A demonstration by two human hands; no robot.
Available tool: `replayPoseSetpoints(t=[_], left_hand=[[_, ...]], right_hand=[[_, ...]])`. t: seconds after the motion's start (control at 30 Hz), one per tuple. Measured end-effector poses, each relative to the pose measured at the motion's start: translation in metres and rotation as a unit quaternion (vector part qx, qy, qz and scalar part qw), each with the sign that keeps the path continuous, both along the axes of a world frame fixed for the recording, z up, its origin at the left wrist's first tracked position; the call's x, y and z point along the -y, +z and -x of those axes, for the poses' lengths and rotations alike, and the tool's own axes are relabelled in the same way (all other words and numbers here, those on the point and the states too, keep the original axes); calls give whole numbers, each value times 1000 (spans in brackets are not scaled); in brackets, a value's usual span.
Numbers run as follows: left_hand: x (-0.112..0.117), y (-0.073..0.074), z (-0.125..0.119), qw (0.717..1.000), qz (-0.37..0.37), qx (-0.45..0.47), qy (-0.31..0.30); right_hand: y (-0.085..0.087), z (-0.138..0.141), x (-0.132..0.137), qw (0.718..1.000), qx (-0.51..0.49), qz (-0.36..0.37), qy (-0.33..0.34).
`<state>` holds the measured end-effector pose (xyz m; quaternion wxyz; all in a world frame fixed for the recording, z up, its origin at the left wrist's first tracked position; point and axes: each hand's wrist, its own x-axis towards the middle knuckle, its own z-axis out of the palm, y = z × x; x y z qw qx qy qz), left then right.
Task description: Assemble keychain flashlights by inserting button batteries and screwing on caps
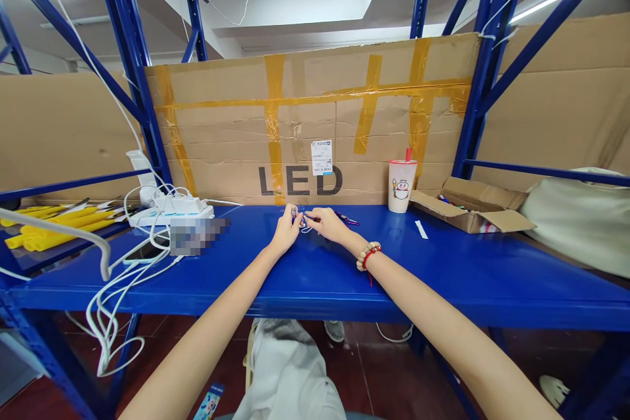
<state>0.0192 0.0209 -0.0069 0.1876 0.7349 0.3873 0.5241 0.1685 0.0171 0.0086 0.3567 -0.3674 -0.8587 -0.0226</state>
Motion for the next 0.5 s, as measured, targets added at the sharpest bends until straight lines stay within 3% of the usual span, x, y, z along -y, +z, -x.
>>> replayPoseSetpoints(t=[0.17,0.33,0.5], left_hand=[[-1,-1,-1,999,25,22,-11],[-5,-4,0,999,42,27,-14],[-5,-4,1,998,48,31,-9]], right_hand=[[-1,-2,-4,997,-78,0,4],[-3,-4,-6,984,-132,107,44],[-5,-1,-7,969,-171,168,63]])
